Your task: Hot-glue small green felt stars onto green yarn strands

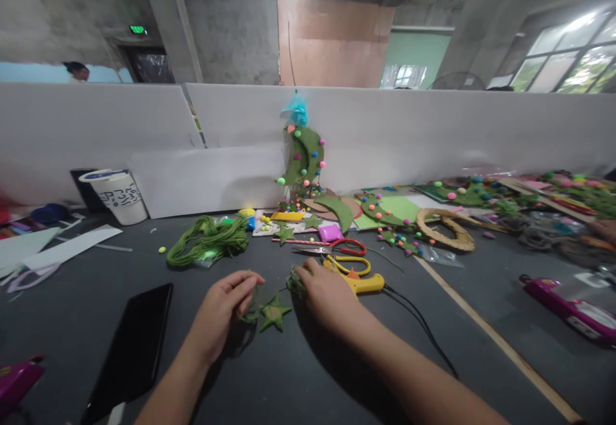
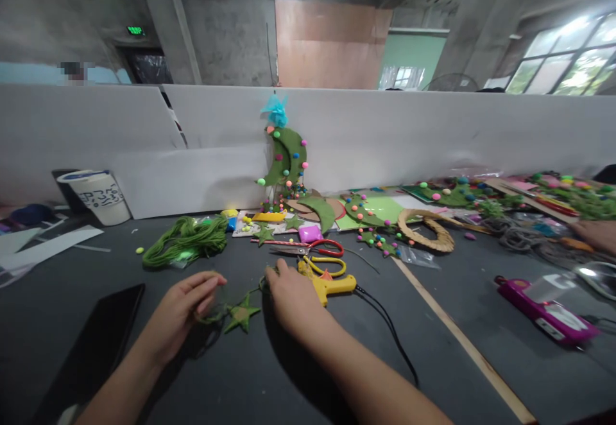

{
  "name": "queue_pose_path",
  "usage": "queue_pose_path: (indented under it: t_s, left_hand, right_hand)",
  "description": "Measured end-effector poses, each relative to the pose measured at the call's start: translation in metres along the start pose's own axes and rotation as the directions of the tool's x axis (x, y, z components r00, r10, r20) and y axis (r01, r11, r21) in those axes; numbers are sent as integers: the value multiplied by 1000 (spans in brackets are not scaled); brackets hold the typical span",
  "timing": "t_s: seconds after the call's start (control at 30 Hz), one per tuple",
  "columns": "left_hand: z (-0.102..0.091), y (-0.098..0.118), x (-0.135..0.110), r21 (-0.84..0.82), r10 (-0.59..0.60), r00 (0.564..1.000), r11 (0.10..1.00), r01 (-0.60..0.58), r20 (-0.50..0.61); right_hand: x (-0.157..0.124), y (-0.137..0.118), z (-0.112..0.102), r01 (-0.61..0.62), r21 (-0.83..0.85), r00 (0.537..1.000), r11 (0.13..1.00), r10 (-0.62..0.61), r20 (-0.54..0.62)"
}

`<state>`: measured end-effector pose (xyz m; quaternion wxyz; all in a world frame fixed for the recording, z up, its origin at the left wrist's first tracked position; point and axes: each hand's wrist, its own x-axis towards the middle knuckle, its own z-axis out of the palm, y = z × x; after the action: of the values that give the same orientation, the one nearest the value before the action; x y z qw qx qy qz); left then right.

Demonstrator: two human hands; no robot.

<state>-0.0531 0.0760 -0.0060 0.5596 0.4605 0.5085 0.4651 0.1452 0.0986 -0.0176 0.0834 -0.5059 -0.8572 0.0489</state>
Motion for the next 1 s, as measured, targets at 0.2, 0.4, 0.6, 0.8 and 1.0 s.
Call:
queue_pose_path:
  t_s: [0.2,0.4,0.6,0.8,1.0]
  left_hand:
    - [-2,-12,5,75,-23,998,997,27,-55]
    - [6,-14,7,170,-65,997,983,72,-45]
    - [6,-16,9,353,-1,997,935,28,-75]
    - [12,-16,7,591,182,967,766,-253,177]
    - [12,-18,5,604,117,990,784,-142,80]
  right_hand:
    - [7,4,7,84,-56,994,995,-79,78]
    - [10,7,5,41,-43,999,998,-40,9]
    - [7,10,7,109,-25,993,994,-108,37]
    - [7,8,12,127,52,991,990,-129,25]
    - [11,15,-8,63,324,962,944,29,-273]
